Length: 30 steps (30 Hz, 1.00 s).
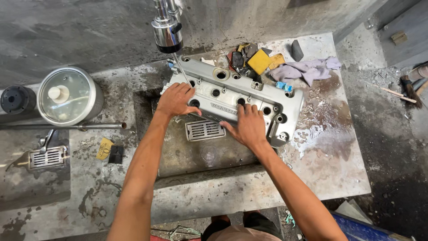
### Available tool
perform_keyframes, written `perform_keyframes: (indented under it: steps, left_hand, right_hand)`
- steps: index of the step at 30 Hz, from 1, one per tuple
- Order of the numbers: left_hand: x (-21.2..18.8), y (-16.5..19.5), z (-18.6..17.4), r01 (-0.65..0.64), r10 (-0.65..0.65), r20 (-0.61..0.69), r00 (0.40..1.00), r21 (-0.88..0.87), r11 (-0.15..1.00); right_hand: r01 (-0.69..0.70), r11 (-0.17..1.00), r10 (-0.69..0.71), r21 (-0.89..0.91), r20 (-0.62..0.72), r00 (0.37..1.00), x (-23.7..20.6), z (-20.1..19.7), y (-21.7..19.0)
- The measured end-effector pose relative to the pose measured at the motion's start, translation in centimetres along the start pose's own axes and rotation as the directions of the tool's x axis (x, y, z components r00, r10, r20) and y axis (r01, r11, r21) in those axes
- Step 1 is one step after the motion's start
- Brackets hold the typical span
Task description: The person rinses a metallic engine valve cover under a tap, then moves to a tire on the ground and scrubs the cover with a sponge and water. The person repeatedly scrubs different sides of the cover while seated.
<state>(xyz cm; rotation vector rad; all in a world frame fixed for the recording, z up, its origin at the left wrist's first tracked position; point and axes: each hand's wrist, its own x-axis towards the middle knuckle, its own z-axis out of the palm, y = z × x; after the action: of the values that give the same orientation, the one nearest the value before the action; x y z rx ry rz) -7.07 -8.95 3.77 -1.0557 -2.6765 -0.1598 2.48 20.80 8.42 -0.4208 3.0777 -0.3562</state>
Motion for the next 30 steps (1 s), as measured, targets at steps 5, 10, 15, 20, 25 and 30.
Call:
perform_keyframes:
  steps: [5, 10, 15, 20, 25, 30]
  left_hand:
    - [0.3, -0.6, -0.3, -0.036, 0.038, 0.06, 0.997, -0.025, 0.999]
    - [0.5, -0.7, -0.8, -0.06, 0.06, -0.02, 0.998, -0.049, 0.997]
    - [0.7, -1.0, -2.6, 0.063, -0.061, 0.019, 0.998, -0.093, 0.994]
    - [1.6, -1.4, -7.9, 0.143, -0.131, 0.08, 0.988, -0.16, 0.977]
    - [0.8, -0.7, -13.4, 0.443, -0.365, 0.381, 0.849, -0.14, 0.885]
    - [-1.0, 0.0, -16.7, 0.55, -0.444, 0.453, 0.773, -0.13, 0.825]
  right_hand:
    - [0.084, 0.989, -0.091, -0.125, -0.053, 0.994, 0.8, 1.7, 0.0]
    - [0.158, 0.976, -0.143, -0.147, 0.109, 0.984, 1.9, 2.8, 1.3]
    - [0.182, 0.977, -0.167, -0.113, 0.132, 0.977, 3.0, -0.2, 1.7]
    - [0.051, 0.996, -0.016, -0.077, 0.402, 0.915, 5.2, -6.8, 0.1]
    - [0.086, 0.996, -0.068, -0.015, 0.487, 0.871, 6.8, -11.4, -2.8]
    - [0.107, 0.994, -0.107, 0.031, 0.531, 0.841, 9.0, -11.9, -5.4]
